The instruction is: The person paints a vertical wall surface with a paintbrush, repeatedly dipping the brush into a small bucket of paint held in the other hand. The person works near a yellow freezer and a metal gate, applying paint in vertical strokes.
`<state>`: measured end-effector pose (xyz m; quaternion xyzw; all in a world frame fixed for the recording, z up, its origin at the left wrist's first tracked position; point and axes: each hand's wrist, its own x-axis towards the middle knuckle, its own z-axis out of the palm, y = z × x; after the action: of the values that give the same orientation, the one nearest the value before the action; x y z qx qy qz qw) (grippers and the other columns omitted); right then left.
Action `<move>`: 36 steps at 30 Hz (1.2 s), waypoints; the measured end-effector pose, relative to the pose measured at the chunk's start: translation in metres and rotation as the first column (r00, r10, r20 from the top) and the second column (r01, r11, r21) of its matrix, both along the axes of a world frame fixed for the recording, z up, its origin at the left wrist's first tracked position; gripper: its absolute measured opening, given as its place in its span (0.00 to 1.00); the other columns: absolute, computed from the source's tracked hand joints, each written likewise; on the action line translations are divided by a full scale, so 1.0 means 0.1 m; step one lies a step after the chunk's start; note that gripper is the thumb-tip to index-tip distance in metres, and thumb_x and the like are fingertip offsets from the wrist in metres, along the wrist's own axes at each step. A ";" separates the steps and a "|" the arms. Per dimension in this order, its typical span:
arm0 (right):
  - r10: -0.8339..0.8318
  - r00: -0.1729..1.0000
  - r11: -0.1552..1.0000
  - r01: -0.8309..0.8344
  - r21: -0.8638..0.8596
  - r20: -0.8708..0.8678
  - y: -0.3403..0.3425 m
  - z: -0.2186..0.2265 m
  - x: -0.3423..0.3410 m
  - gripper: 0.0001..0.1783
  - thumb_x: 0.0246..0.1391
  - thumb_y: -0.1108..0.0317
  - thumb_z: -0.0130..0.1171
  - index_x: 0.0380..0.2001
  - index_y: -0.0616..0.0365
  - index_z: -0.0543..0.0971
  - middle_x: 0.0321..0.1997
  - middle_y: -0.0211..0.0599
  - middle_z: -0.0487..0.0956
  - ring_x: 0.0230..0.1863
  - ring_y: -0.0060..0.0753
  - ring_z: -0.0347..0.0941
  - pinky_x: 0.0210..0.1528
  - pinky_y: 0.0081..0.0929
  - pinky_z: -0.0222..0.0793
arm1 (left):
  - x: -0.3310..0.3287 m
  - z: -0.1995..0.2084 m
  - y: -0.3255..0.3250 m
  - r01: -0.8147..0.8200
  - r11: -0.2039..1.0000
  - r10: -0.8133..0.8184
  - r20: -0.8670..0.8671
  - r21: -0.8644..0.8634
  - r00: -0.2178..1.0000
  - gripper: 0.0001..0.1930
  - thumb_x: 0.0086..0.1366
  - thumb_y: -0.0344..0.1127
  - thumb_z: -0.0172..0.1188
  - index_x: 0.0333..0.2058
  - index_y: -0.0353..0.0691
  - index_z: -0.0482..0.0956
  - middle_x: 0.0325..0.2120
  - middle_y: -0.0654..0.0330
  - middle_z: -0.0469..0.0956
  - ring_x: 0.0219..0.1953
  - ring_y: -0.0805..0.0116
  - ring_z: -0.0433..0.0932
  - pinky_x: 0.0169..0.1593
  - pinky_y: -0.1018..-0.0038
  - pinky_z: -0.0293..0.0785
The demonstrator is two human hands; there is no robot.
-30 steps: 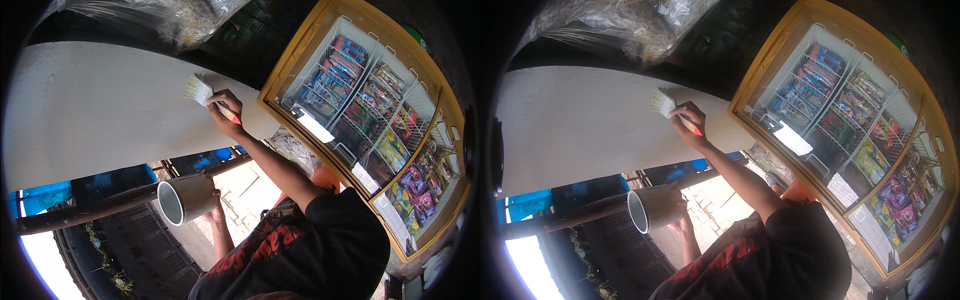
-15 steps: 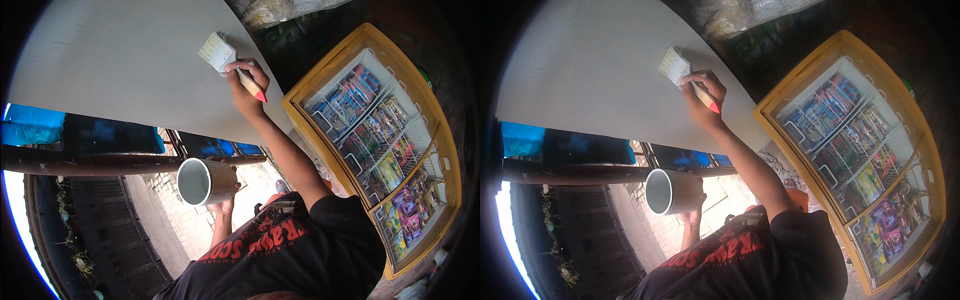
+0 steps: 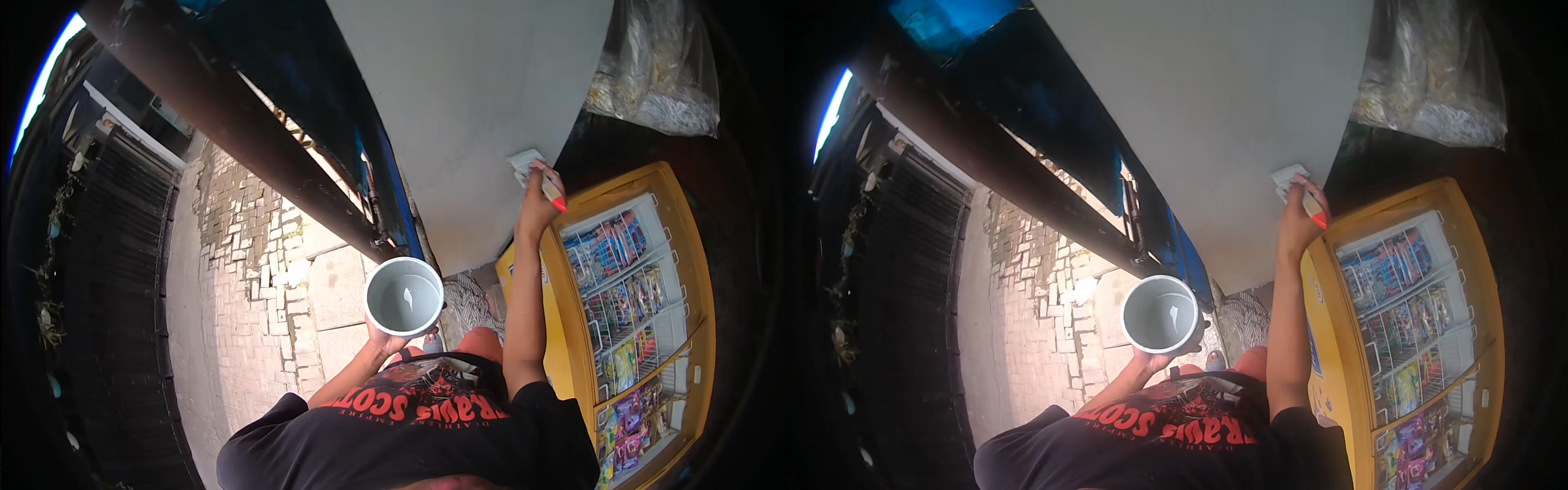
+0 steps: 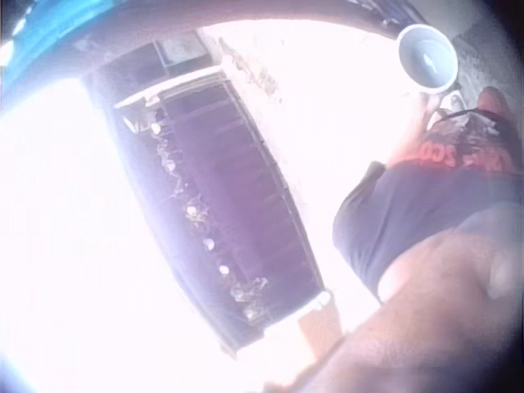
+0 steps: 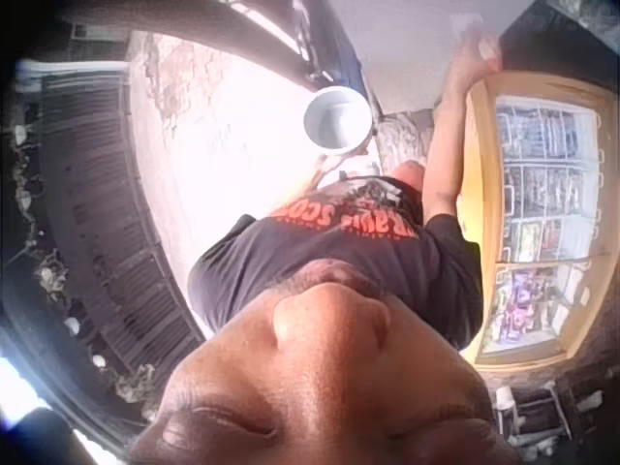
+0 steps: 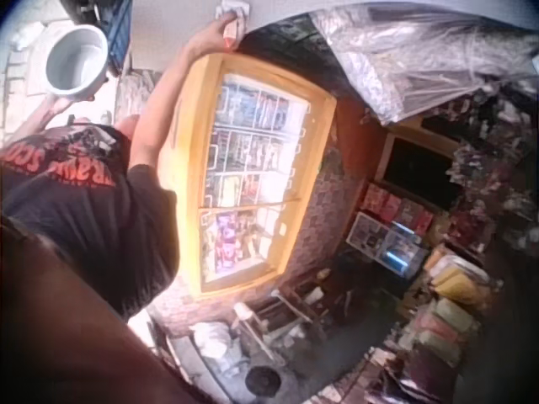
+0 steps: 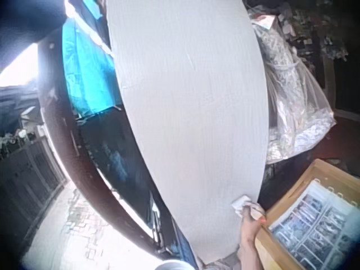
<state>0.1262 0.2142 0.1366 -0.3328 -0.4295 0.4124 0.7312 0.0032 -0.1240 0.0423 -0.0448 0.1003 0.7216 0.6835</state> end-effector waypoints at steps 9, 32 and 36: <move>0.273 0.910 0.952 -0.209 0.225 -0.312 0.34 0.54 -0.07 0.12 0.66 0.68 0.60 0.49 0.60 0.76 0.52 0.38 0.76 0.53 0.31 0.73 0.59 0.32 0.72 | -0.04 -0.22 -0.23 -0.049 0.998 0.047 -0.071 -0.031 0.996 0.40 0.64 0.67 0.43 0.66 0.45 0.70 0.63 0.50 0.72 0.64 0.43 0.72 0.62 0.31 0.67; 0.374 0.781 0.925 -0.281 0.254 -0.499 0.05 0.73 -0.41 0.16 0.65 0.70 0.62 0.53 0.59 0.73 0.49 0.38 0.76 0.50 0.33 0.76 0.58 0.35 0.73 | -0.27 -0.16 -0.46 -0.017 0.986 0.050 -0.199 0.164 0.979 0.44 0.68 0.72 0.43 0.71 0.44 0.60 0.68 0.46 0.66 0.66 0.35 0.69 0.58 0.26 0.71; 0.065 0.894 0.915 -0.231 -0.330 -0.443 -0.42 -1.04 -0.29 0.14 0.61 0.72 0.62 0.50 0.58 0.78 0.50 0.33 0.79 0.48 0.32 0.78 0.50 0.30 0.75 | -0.25 -0.25 -0.49 -0.022 0.975 0.064 -0.184 0.221 0.981 0.45 0.68 0.72 0.44 0.71 0.44 0.59 0.68 0.46 0.65 0.66 0.33 0.68 0.57 0.24 0.70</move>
<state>0.0968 0.1724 0.0330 -0.3343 -0.1985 0.6043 0.6954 -0.0217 -0.1730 0.0175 0.0971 0.0844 0.7440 0.6557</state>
